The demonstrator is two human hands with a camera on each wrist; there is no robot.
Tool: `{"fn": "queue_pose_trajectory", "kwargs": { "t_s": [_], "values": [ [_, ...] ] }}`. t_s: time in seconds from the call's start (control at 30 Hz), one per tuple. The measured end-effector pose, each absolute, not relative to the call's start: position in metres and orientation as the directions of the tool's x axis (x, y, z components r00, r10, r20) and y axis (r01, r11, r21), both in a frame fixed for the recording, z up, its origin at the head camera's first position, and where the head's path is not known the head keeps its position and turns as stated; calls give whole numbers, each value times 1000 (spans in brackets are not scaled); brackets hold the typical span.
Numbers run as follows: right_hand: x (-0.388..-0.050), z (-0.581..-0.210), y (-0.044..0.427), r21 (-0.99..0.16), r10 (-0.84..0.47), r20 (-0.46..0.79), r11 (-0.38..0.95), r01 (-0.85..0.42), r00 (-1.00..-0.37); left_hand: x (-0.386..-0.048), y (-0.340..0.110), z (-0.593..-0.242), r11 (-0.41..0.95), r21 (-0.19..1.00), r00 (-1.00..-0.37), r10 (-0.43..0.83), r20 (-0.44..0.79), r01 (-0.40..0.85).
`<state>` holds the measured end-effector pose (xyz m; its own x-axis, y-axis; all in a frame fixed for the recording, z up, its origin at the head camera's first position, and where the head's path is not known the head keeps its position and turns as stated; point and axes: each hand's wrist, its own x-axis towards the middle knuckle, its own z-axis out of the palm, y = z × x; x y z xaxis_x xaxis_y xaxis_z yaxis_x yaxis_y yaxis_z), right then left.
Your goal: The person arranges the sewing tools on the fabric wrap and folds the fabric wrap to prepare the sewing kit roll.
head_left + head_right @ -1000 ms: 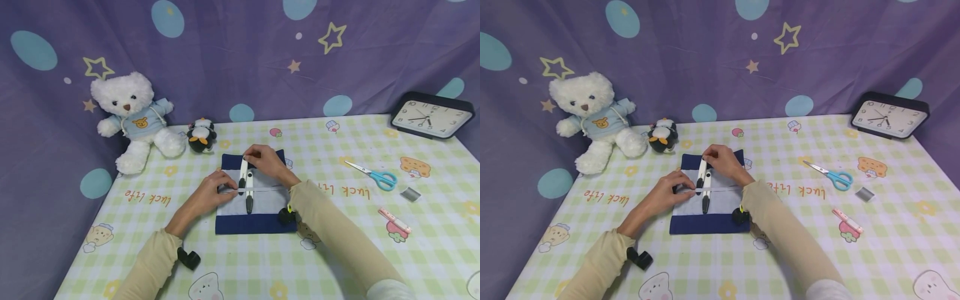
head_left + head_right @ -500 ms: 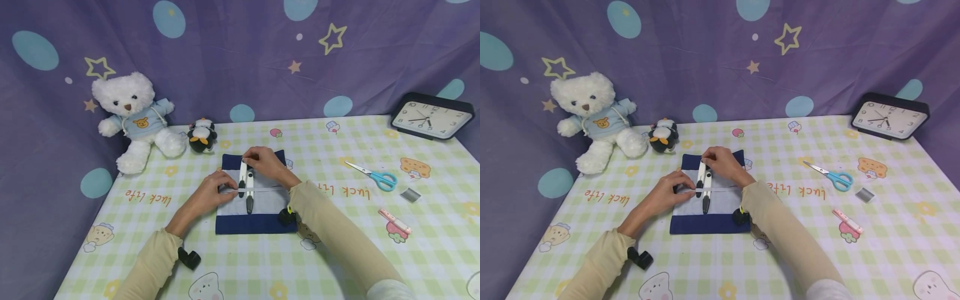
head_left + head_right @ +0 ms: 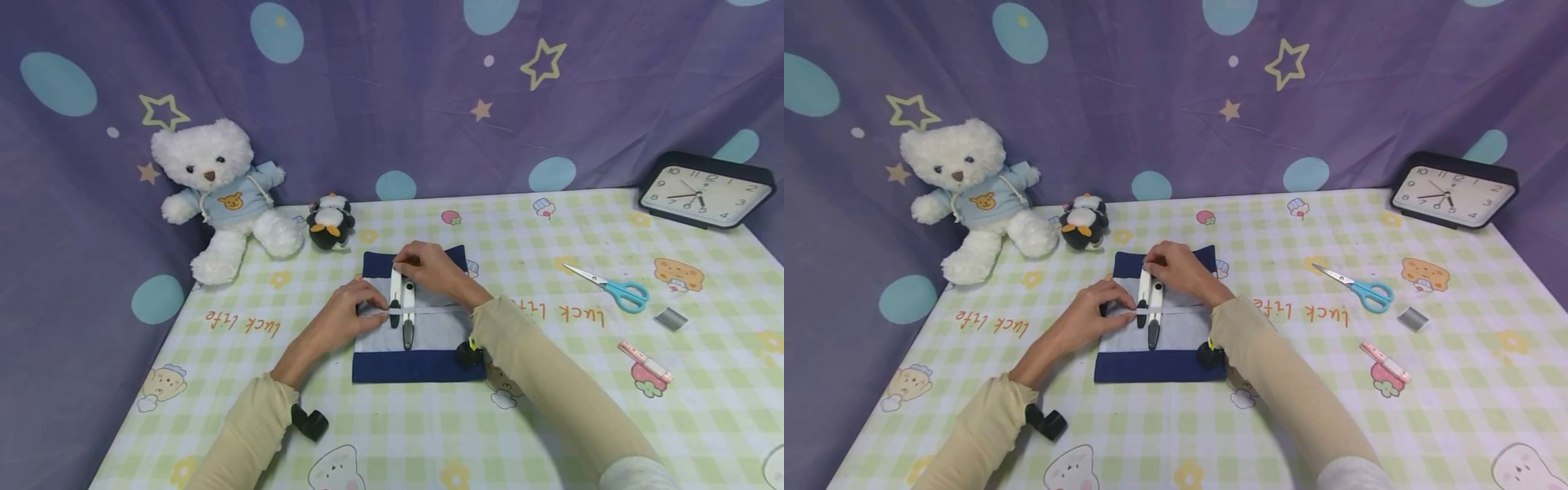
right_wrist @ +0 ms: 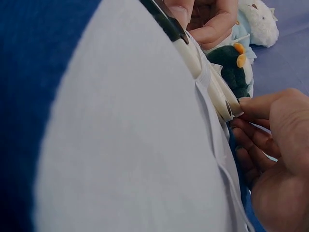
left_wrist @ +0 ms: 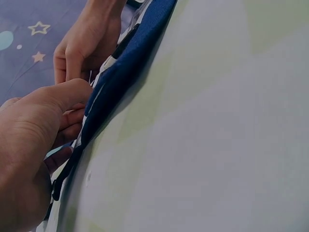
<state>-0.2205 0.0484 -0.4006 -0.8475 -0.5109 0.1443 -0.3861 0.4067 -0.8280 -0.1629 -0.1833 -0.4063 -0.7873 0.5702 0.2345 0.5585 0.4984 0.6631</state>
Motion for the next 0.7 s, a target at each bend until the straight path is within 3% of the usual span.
{"fn": "queue_pose_trajectory", "kwargs": {
  "t_s": [0.7],
  "values": [
    [-220, -398, 52, -795, -600, 137, 408, -449, -788, -161, -184, -405, 509, 653, -787, 574, 228, 561]
  ]
}}
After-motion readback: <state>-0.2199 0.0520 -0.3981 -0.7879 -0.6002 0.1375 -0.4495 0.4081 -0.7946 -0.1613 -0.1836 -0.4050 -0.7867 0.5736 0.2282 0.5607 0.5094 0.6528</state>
